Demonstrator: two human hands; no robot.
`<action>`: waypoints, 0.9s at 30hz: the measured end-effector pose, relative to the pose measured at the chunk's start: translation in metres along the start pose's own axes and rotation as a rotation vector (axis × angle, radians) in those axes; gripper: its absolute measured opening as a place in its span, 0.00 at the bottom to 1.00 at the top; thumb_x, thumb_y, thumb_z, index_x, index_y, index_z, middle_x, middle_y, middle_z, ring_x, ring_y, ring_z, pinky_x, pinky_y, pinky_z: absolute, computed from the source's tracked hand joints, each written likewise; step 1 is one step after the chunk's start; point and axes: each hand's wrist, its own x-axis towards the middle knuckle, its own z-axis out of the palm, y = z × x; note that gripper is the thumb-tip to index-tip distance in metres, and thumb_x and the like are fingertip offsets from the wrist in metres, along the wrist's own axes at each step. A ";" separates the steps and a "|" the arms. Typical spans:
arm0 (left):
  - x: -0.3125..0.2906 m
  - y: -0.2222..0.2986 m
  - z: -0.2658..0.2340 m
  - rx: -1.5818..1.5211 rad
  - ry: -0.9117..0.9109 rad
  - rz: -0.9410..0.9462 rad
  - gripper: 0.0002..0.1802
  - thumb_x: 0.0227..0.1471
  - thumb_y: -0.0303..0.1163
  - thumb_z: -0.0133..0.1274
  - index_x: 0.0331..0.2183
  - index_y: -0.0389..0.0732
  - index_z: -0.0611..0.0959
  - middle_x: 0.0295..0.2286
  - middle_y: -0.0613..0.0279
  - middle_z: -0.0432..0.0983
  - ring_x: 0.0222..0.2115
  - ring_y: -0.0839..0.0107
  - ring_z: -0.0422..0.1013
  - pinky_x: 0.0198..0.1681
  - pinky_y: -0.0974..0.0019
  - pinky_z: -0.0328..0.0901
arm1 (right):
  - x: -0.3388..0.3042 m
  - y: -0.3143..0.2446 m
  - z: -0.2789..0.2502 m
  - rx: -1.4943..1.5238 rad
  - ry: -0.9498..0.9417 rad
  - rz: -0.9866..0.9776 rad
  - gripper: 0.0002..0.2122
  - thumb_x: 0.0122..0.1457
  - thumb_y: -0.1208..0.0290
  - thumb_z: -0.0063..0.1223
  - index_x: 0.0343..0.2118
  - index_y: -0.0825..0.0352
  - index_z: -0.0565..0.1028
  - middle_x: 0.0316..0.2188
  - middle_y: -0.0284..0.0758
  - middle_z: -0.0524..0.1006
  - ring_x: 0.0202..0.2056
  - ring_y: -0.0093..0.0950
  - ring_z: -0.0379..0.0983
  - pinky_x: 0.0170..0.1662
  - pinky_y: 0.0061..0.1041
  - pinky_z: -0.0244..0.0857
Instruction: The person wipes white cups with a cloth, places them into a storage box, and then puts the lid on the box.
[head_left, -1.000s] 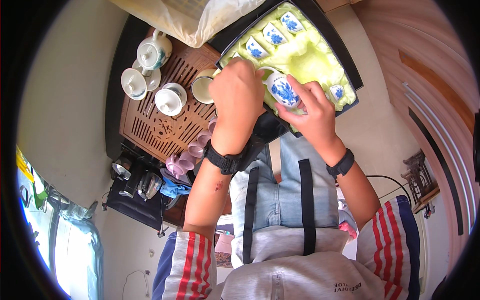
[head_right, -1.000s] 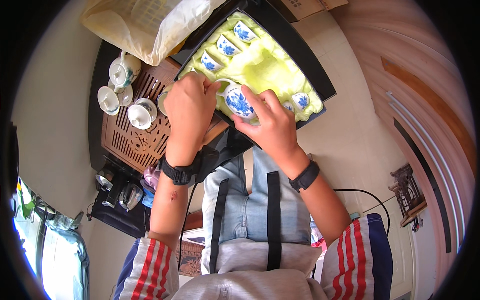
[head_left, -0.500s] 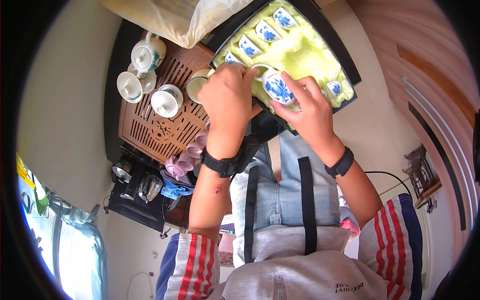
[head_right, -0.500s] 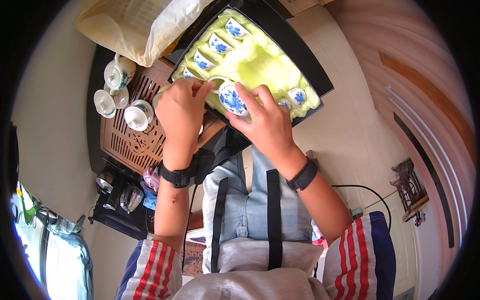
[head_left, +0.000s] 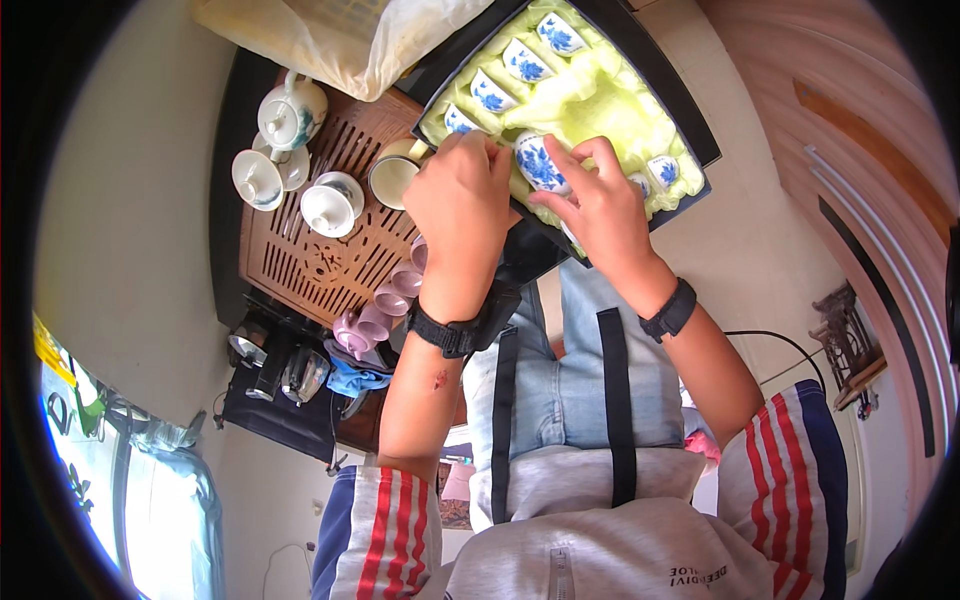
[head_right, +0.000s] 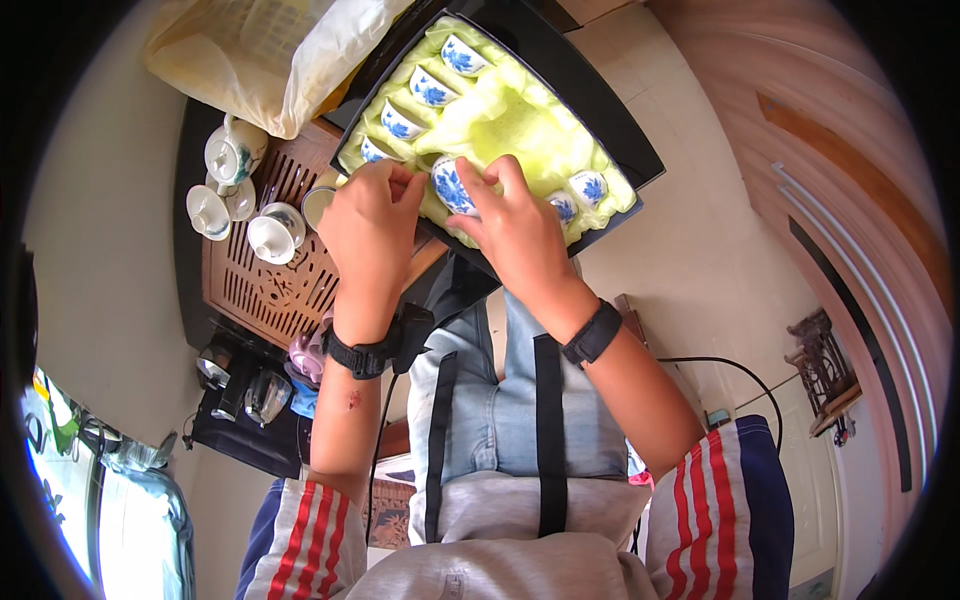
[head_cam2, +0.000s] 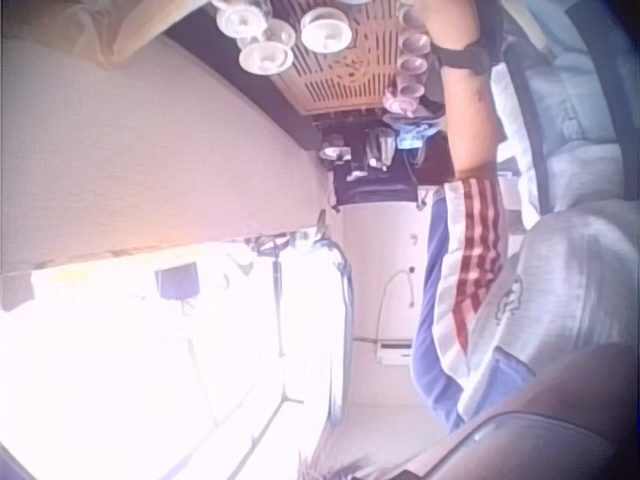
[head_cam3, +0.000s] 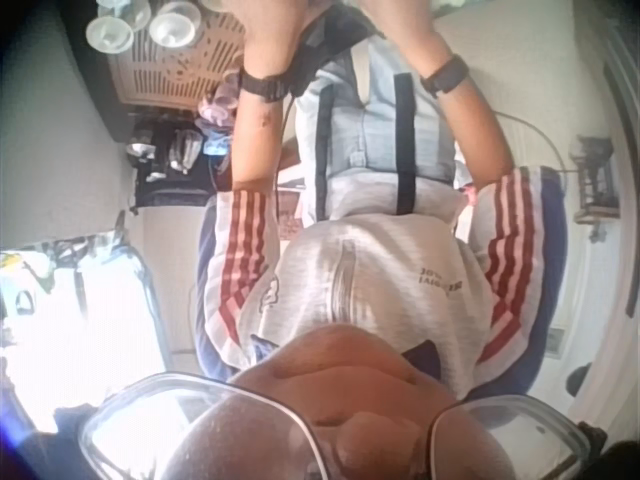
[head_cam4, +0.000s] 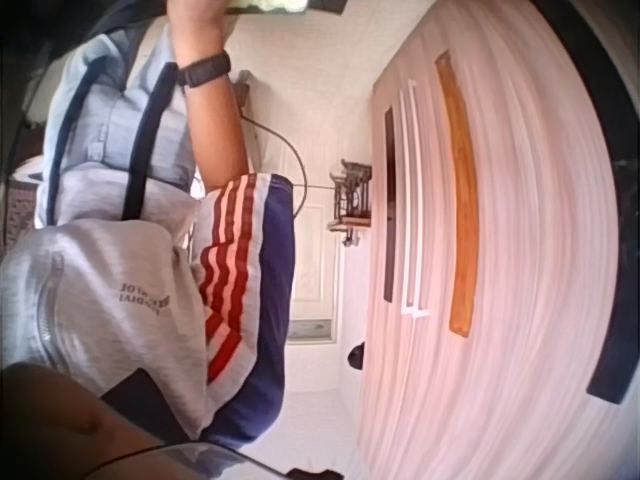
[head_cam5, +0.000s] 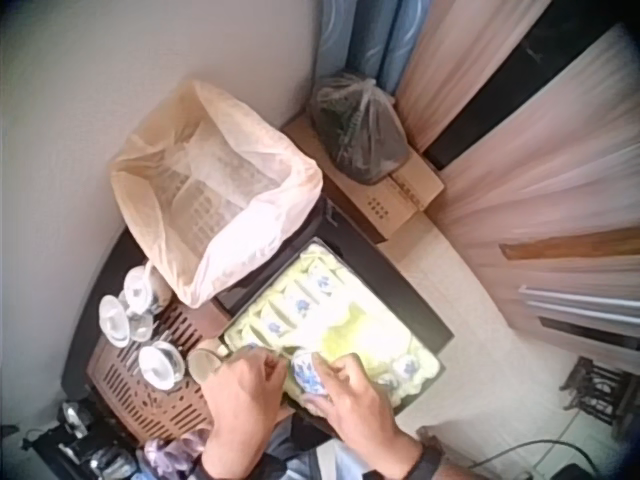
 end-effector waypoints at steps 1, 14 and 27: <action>-0.002 0.000 -0.001 -0.021 -0.018 -0.024 0.11 0.47 0.39 0.66 0.29 0.43 0.87 0.23 0.61 0.81 0.23 0.59 0.78 0.26 0.60 0.68 | 0.001 0.003 0.001 -0.003 0.000 0.001 0.26 0.51 0.70 0.69 0.54 0.64 0.75 0.38 0.38 0.71 0.31 0.39 0.76 0.33 0.36 0.71; -0.007 0.015 0.003 0.036 -0.253 0.259 0.36 0.39 0.46 0.71 0.48 0.37 0.79 0.22 0.59 0.79 0.23 0.59 0.78 0.24 0.60 0.69 | 0.007 -0.001 -0.036 -0.134 -0.098 0.027 0.23 0.52 0.75 0.65 0.54 0.57 0.75 0.39 0.34 0.73 0.33 0.37 0.79 0.34 0.37 0.73; -0.026 0.018 0.033 0.140 -0.133 0.268 0.39 0.45 0.46 0.66 0.54 0.33 0.75 0.17 0.57 0.78 0.16 0.60 0.76 0.20 0.59 0.68 | 0.012 0.006 -0.029 -0.105 -0.033 -0.001 0.27 0.52 0.72 0.66 0.56 0.62 0.71 0.47 0.40 0.78 0.39 0.44 0.79 0.39 0.37 0.74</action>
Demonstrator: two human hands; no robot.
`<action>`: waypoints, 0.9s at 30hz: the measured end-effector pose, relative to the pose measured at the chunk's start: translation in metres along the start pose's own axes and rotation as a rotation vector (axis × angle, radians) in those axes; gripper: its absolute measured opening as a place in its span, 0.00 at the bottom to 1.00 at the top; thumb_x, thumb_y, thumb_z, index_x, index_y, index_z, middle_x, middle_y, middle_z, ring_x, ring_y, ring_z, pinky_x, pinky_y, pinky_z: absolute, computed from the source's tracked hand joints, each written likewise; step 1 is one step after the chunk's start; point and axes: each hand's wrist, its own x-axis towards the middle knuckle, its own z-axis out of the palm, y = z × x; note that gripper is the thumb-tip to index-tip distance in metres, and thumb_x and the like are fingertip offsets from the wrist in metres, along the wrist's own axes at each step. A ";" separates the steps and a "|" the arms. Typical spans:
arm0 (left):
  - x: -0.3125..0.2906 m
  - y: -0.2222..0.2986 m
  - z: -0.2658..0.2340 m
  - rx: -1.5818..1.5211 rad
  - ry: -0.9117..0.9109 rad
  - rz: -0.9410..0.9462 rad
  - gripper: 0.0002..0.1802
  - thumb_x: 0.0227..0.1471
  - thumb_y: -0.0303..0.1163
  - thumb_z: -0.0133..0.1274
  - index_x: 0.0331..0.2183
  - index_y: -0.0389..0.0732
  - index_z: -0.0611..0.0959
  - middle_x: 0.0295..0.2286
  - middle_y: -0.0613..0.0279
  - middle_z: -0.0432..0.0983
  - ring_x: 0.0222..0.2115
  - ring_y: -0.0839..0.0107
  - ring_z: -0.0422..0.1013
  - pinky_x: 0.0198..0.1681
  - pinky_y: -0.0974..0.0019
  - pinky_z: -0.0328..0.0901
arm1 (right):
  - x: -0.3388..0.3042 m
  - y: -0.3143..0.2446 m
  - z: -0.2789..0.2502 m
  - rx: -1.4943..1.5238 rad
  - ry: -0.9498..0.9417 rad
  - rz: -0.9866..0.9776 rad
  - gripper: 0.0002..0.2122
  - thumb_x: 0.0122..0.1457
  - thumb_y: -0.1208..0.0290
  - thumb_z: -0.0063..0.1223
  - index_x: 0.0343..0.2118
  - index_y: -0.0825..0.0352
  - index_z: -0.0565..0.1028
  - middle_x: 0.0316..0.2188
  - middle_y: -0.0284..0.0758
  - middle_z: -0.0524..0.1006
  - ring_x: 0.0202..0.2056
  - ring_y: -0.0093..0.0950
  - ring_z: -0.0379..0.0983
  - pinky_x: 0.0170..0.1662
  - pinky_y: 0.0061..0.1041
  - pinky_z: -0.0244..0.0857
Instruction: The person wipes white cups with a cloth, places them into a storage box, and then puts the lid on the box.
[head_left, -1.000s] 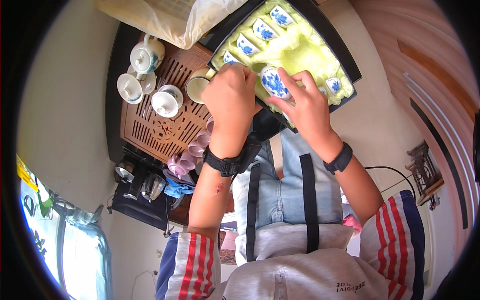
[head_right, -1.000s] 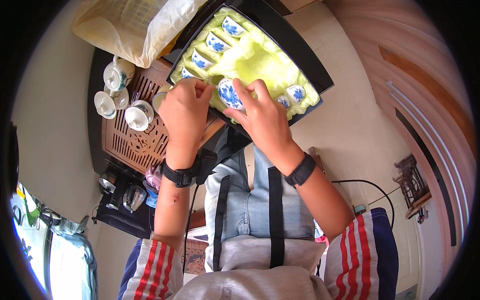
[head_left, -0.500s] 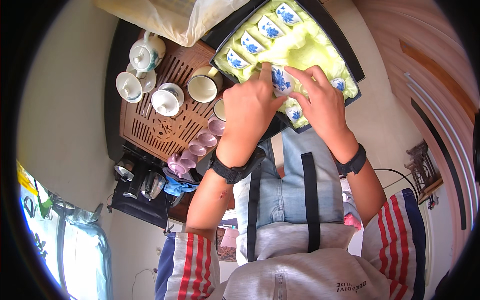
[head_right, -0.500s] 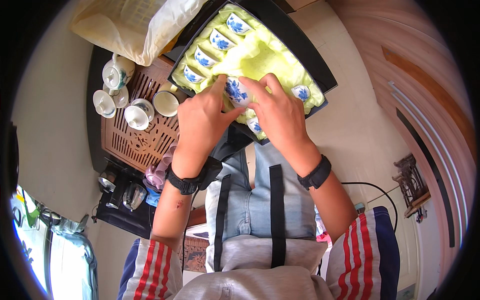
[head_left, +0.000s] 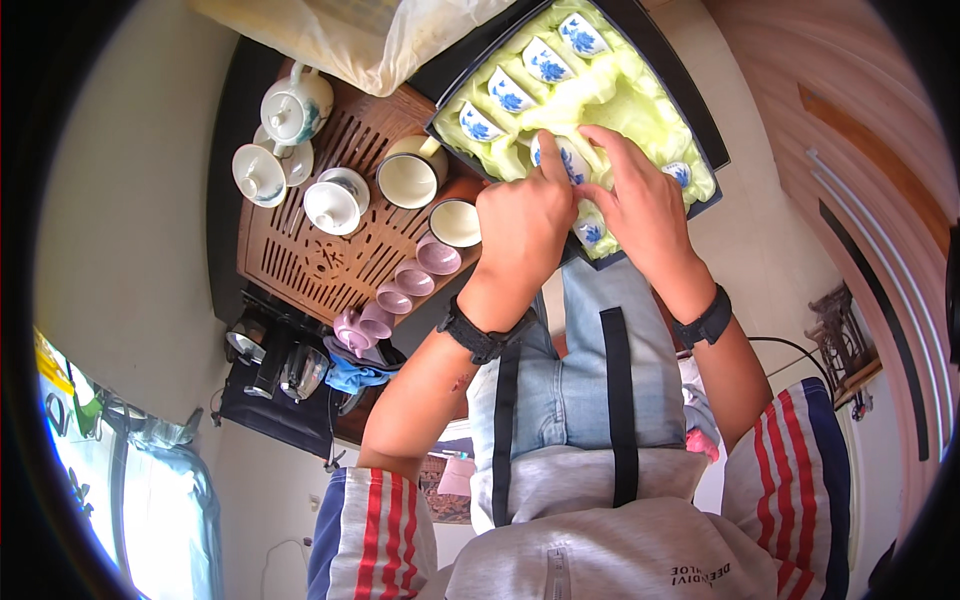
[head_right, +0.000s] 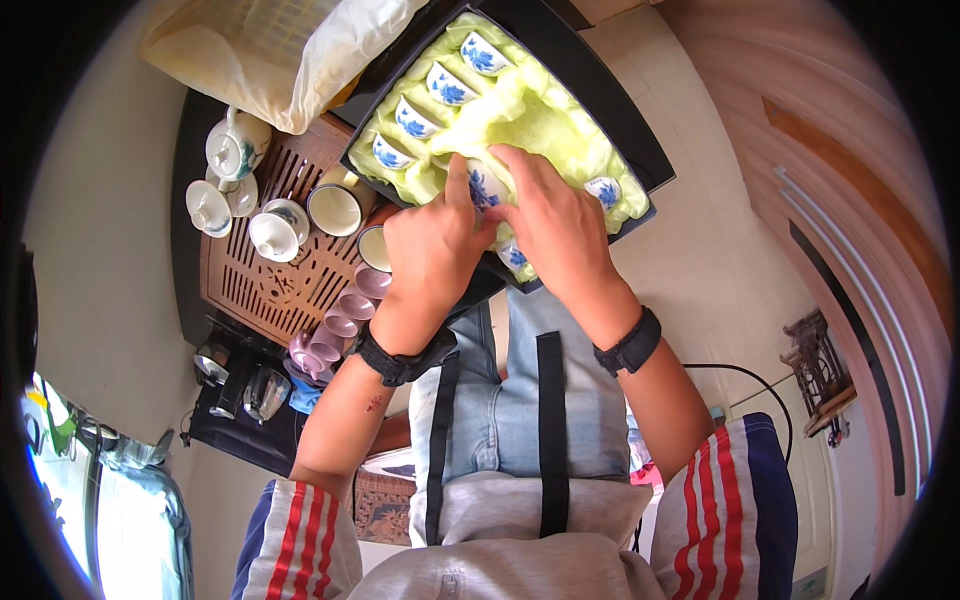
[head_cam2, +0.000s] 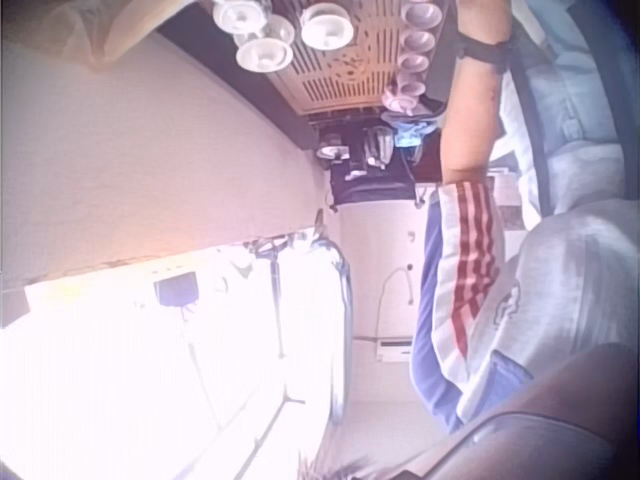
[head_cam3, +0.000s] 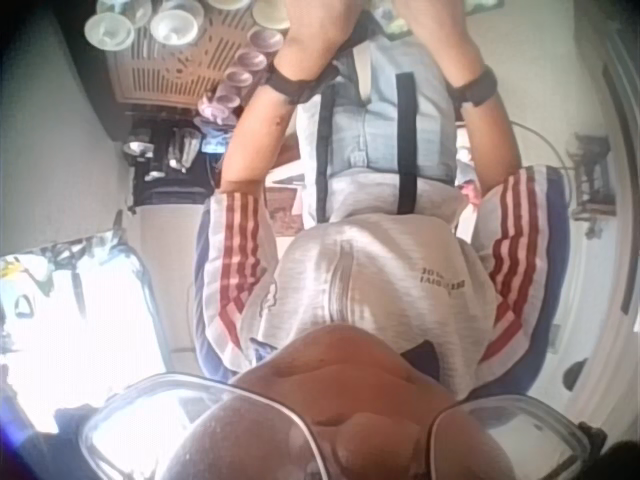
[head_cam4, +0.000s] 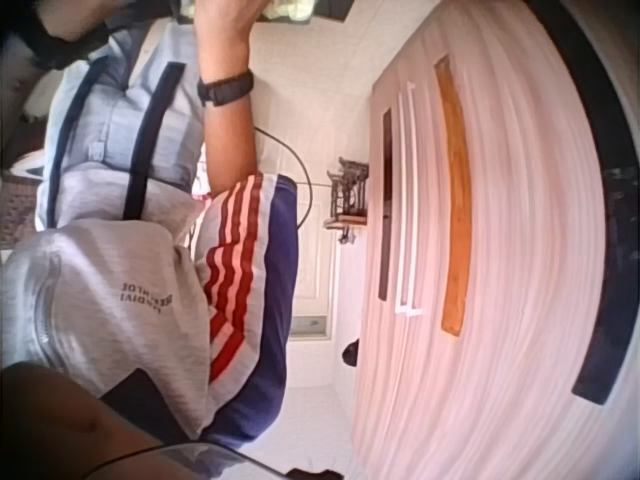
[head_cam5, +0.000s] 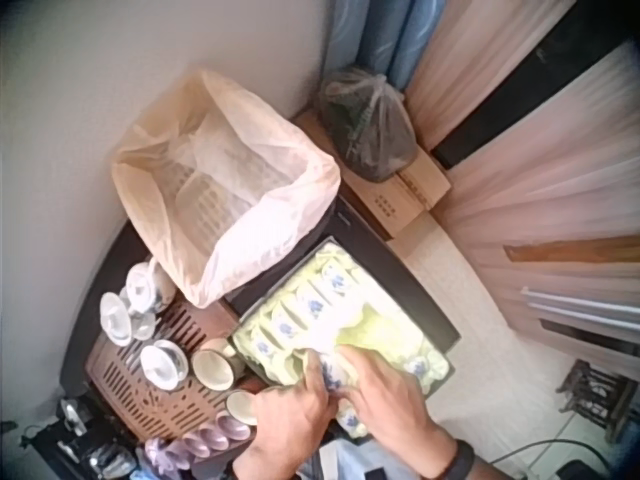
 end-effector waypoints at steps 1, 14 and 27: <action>0.001 -0.001 -0.001 0.000 0.002 -0.002 0.39 0.45 0.46 0.66 0.54 0.33 0.75 0.17 0.57 0.78 0.16 0.60 0.76 0.20 0.59 0.68 | 0.000 0.001 0.001 0.000 -0.001 -0.003 0.27 0.52 0.72 0.66 0.56 0.62 0.71 0.47 0.40 0.78 0.39 0.44 0.79 0.39 0.37 0.74; 0.008 -0.045 -0.049 -0.122 -0.001 0.121 0.22 0.48 0.43 0.66 0.44 0.44 0.85 0.23 0.57 0.80 0.23 0.58 0.78 0.25 0.58 0.69 | 0.014 0.005 -0.017 0.101 -0.274 0.197 0.22 0.54 0.65 0.66 0.49 0.72 0.78 0.32 0.51 0.80 0.36 0.46 0.79 0.39 0.39 0.73; 0.000 -0.004 -0.016 -0.193 -0.005 -0.100 0.39 0.45 0.52 0.67 0.47 0.28 0.77 0.17 0.53 0.77 0.20 0.55 0.77 0.22 0.57 0.69 | 0.018 0.008 -0.012 0.108 -0.254 0.178 0.23 0.53 0.70 0.68 0.51 0.72 0.77 0.23 0.50 0.78 0.23 0.35 0.79 0.30 0.30 0.70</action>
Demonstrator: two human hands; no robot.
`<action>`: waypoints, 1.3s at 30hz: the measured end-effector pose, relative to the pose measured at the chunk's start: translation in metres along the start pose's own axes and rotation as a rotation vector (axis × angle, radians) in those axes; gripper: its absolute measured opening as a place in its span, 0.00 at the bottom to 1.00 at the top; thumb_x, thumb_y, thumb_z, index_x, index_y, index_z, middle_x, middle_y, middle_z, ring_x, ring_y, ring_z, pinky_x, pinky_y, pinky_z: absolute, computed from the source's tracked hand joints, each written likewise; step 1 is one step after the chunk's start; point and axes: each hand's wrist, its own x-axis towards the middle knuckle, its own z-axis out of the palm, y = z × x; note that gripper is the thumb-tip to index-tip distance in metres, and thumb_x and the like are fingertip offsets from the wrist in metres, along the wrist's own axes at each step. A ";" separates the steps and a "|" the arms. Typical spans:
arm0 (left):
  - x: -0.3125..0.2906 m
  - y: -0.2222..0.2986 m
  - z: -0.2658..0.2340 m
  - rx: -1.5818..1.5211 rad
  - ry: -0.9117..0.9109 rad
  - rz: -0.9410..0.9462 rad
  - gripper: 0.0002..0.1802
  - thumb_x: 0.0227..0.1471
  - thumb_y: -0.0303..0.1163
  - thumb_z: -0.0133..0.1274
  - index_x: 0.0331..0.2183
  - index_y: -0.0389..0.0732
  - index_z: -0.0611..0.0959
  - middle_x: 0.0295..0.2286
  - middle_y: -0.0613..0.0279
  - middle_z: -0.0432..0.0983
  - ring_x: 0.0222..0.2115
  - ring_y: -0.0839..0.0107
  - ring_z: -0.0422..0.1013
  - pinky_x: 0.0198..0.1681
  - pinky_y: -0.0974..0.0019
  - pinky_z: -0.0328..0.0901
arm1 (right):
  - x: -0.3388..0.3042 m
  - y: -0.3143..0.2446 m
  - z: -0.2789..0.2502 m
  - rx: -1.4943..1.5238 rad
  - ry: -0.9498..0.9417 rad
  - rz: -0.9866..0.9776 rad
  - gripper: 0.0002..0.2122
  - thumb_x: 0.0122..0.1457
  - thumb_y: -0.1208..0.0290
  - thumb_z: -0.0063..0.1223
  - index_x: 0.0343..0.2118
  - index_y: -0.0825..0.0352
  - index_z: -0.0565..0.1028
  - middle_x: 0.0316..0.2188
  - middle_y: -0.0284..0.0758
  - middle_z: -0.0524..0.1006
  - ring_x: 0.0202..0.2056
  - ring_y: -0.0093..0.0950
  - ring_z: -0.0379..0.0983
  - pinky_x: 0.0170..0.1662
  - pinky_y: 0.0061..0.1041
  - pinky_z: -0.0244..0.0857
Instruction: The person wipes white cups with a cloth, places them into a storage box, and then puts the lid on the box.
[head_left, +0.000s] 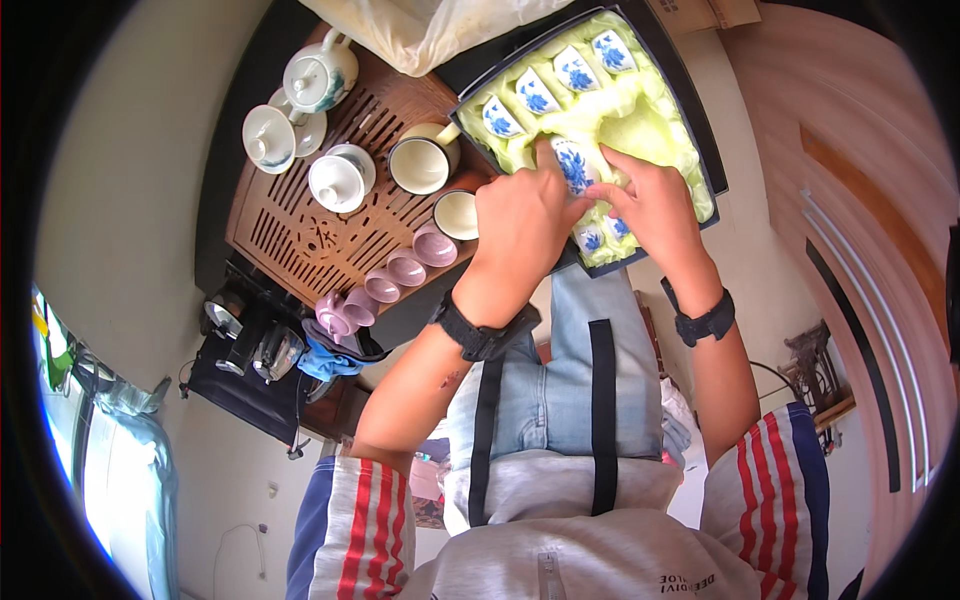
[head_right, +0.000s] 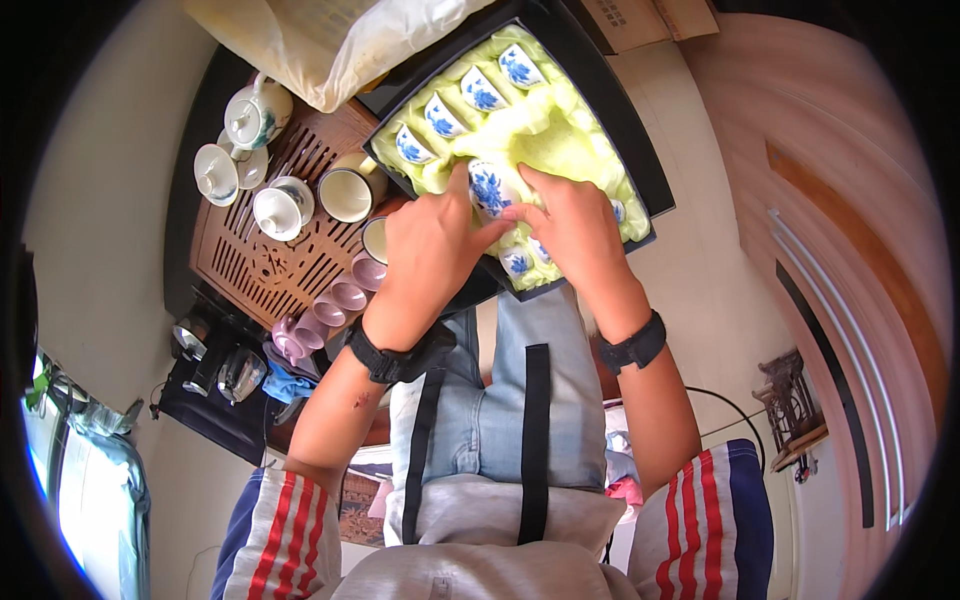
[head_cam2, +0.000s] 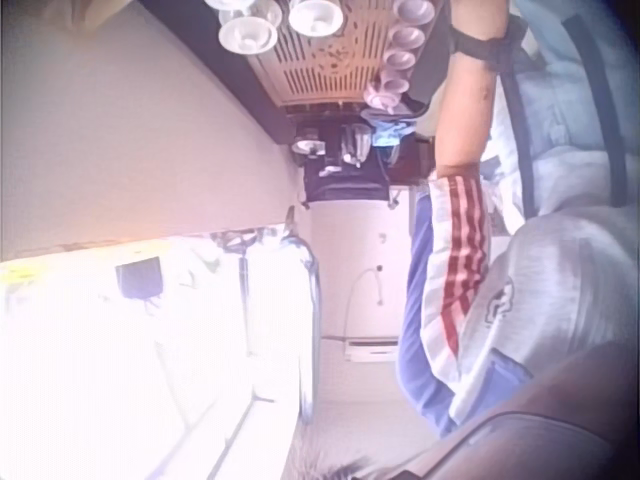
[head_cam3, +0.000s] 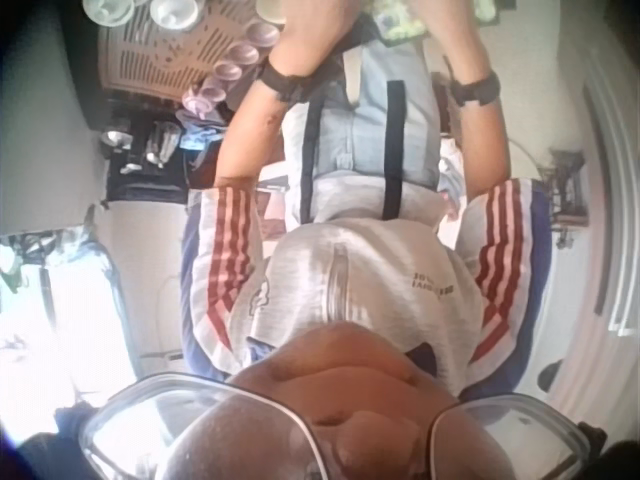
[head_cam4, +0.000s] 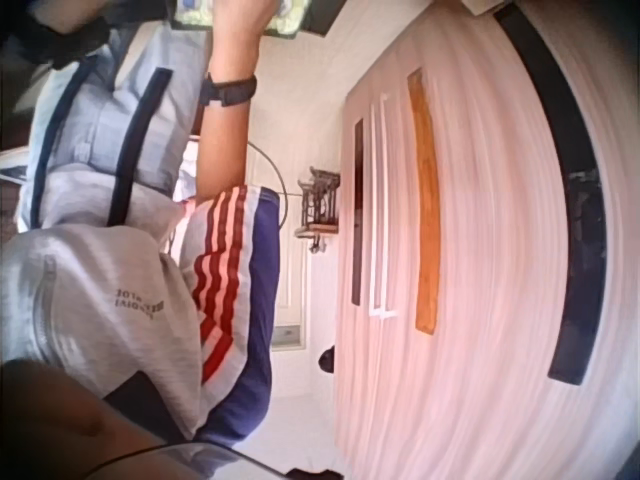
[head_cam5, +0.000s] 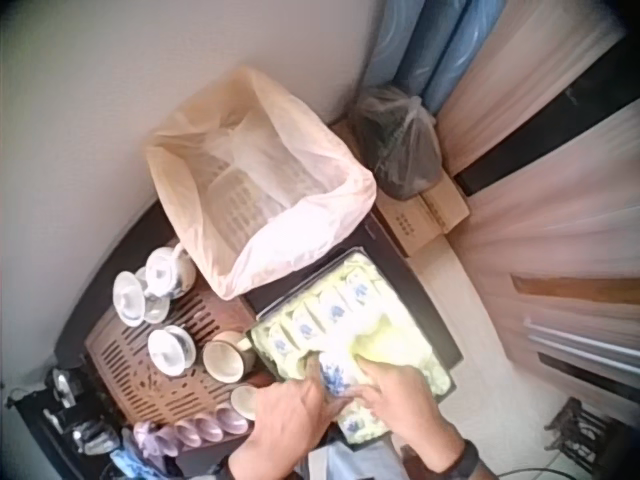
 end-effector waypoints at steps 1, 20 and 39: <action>0.003 -0.001 0.000 0.002 0.006 -0.007 0.39 0.45 0.52 0.67 0.47 0.28 0.77 0.17 0.53 0.77 0.20 0.55 0.77 0.22 0.57 0.69 | 0.001 -0.003 -0.004 0.071 -0.067 0.090 0.22 0.53 0.69 0.68 0.50 0.72 0.78 0.25 0.51 0.78 0.27 0.39 0.81 0.32 0.31 0.71; 0.012 0.013 -0.003 -0.060 -0.124 -0.134 0.32 0.39 0.46 0.71 0.38 0.31 0.78 0.21 0.48 0.80 0.26 0.50 0.79 0.28 0.55 0.72 | 0.001 0.004 -0.004 0.103 -0.089 0.023 0.21 0.58 0.73 0.61 0.54 0.73 0.75 0.28 0.48 0.81 0.26 0.32 0.81 0.33 0.28 0.72; 0.035 -0.005 -0.016 -0.115 -0.391 -0.129 0.30 0.41 0.49 0.72 0.30 0.30 0.80 0.22 0.49 0.80 0.26 0.55 0.79 0.32 0.56 0.71 | 0.000 0.011 0.004 0.001 0.037 -0.140 0.19 0.57 0.66 0.64 0.49 0.71 0.77 0.28 0.50 0.79 0.33 0.47 0.78 0.36 0.41 0.70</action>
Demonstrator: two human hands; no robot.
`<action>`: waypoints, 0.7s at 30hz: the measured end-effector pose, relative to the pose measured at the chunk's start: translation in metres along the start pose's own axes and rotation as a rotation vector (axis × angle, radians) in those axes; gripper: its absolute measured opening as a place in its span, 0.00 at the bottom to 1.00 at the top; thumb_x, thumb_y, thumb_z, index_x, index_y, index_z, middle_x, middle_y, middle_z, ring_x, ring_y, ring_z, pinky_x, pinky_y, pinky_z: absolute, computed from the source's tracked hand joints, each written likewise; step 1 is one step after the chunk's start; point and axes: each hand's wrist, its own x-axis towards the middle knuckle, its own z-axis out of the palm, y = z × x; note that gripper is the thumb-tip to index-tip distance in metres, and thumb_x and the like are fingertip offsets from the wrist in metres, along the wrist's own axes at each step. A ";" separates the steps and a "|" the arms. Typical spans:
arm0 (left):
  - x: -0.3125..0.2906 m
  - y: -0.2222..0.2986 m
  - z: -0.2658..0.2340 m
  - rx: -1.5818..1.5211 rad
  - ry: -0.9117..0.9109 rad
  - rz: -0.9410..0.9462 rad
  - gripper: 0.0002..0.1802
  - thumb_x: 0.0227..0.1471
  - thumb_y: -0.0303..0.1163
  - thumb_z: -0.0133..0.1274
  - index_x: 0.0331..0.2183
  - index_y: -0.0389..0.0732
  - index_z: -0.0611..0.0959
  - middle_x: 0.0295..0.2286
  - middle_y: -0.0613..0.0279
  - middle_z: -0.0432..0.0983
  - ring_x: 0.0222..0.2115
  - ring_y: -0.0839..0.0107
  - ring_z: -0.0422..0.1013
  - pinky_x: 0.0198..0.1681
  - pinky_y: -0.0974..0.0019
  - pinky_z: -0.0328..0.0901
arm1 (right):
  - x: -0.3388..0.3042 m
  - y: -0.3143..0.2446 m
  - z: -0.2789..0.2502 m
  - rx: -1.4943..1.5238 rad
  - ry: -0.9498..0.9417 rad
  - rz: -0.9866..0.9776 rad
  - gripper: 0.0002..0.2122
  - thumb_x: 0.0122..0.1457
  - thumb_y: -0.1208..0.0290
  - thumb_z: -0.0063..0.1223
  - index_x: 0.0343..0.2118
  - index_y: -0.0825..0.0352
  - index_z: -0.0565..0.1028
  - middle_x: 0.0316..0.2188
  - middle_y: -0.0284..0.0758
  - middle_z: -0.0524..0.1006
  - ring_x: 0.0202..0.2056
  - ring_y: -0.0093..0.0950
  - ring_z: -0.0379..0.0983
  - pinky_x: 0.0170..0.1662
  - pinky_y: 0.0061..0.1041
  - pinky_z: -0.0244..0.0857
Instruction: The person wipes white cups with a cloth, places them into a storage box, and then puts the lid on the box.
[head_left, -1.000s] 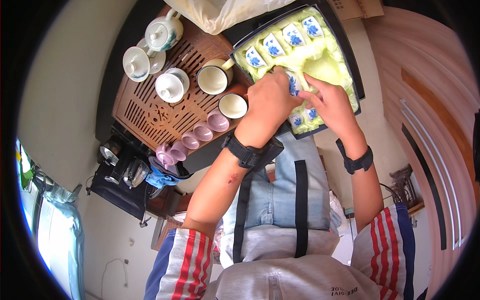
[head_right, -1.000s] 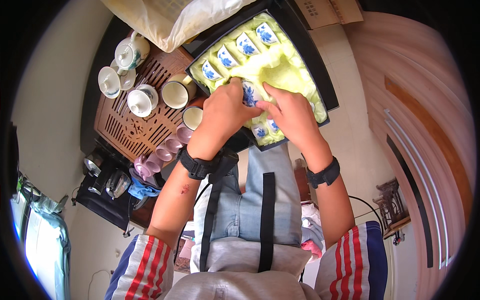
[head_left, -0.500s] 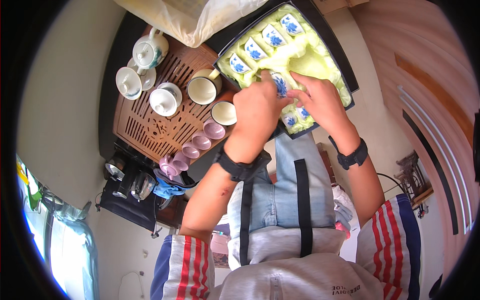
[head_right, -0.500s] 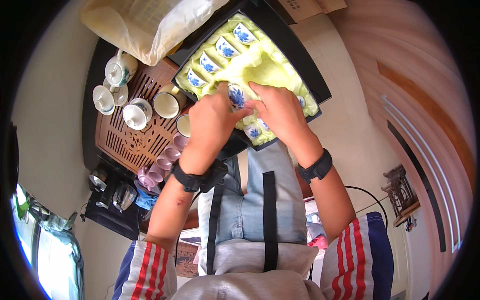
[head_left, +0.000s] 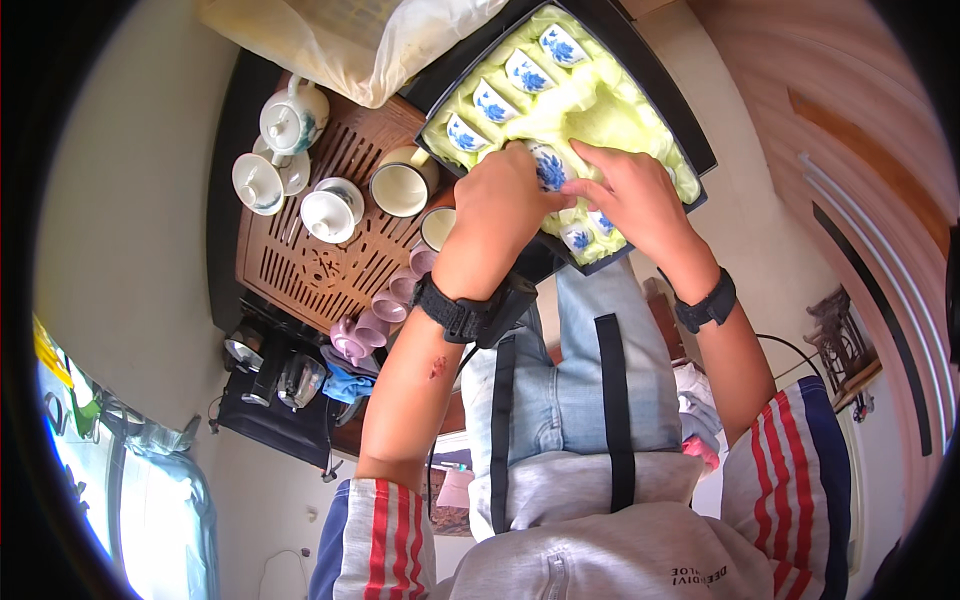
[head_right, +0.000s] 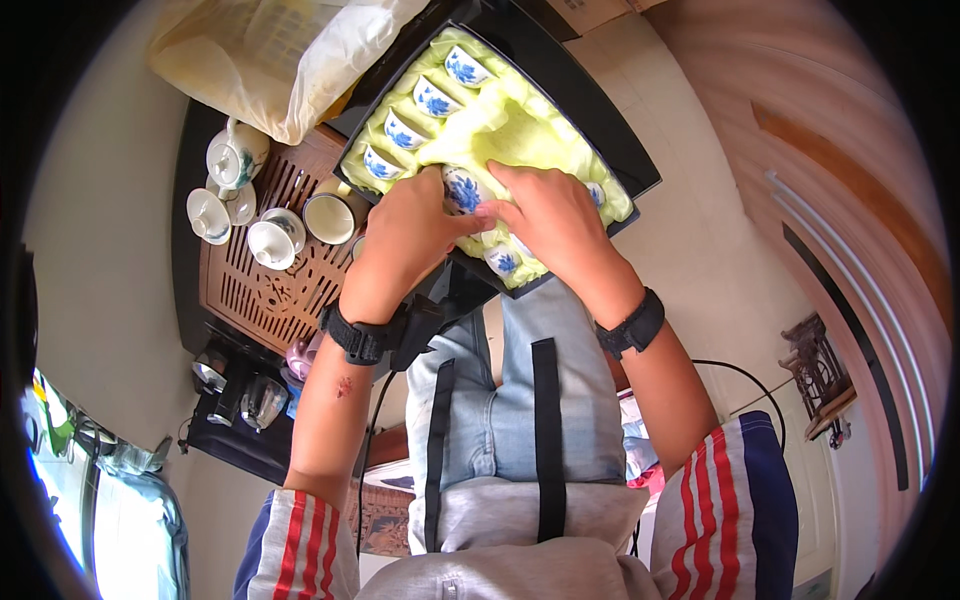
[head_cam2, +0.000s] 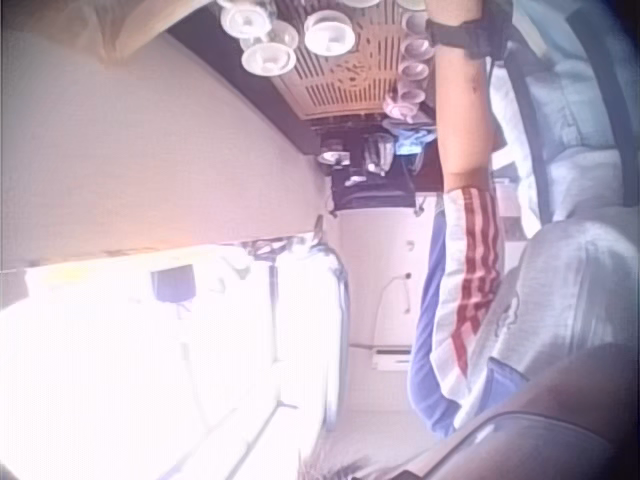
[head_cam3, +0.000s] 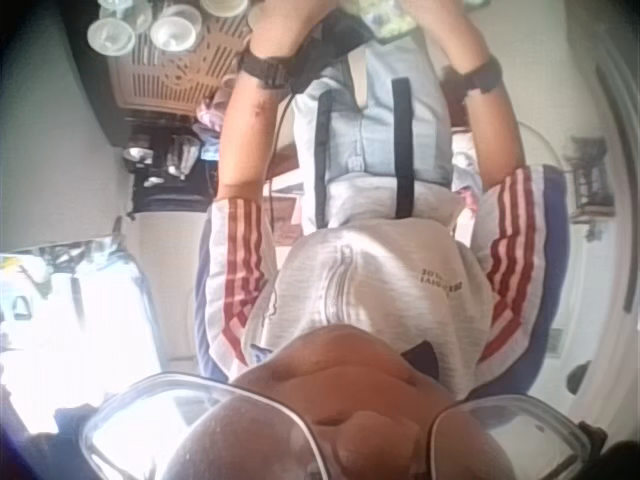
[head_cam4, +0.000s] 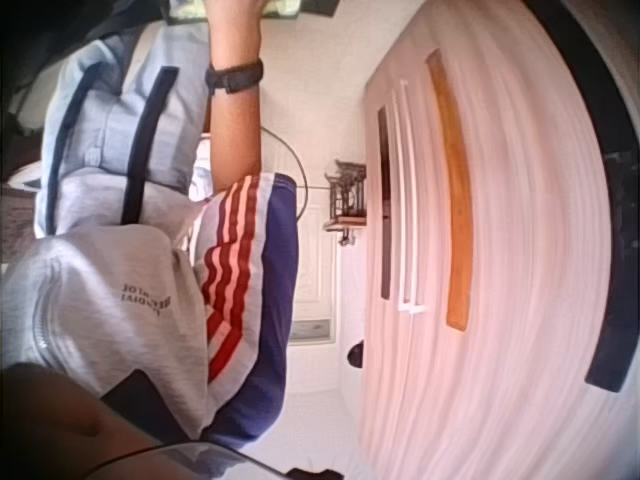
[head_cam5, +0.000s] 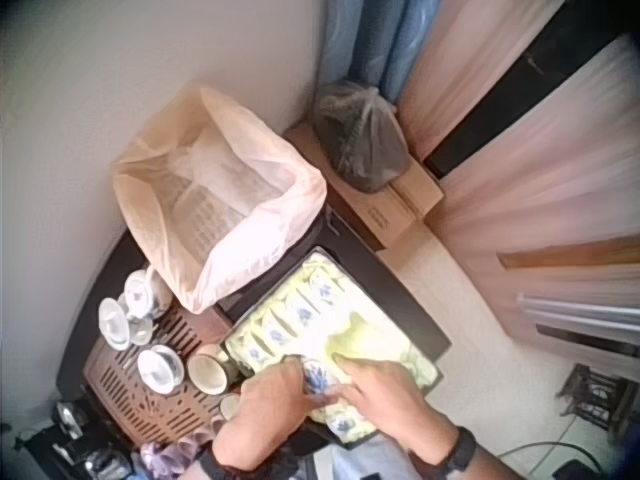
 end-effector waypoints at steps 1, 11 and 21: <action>-0.001 0.000 0.001 0.045 0.043 0.007 0.32 0.40 0.52 0.72 0.31 0.31 0.80 0.23 0.48 0.80 0.30 0.51 0.79 0.35 0.54 0.71 | 0.000 -0.001 0.001 0.004 0.001 0.003 0.19 0.57 0.66 0.64 0.49 0.71 0.77 0.28 0.50 0.79 0.33 0.47 0.78 0.36 0.41 0.70; -0.007 0.009 0.002 0.156 0.109 0.011 0.32 0.37 0.52 0.73 0.31 0.32 0.81 0.25 0.46 0.81 0.31 0.49 0.79 0.34 0.53 0.71 | -0.006 -0.009 0.010 -0.085 0.065 0.058 0.20 0.54 0.67 0.65 0.49 0.69 0.77 0.32 0.49 0.80 0.35 0.46 0.79 0.38 0.40 0.72; -0.017 0.002 0.007 0.209 0.241 0.108 0.27 0.40 0.49 0.72 0.30 0.35 0.82 0.21 0.50 0.79 0.24 0.52 0.78 0.26 0.56 0.70 | 0.002 -0.013 -0.003 0.027 -0.099 0.205 0.21 0.54 0.70 0.65 0.51 0.70 0.77 0.36 0.50 0.80 0.39 0.48 0.78 0.44 0.39 0.72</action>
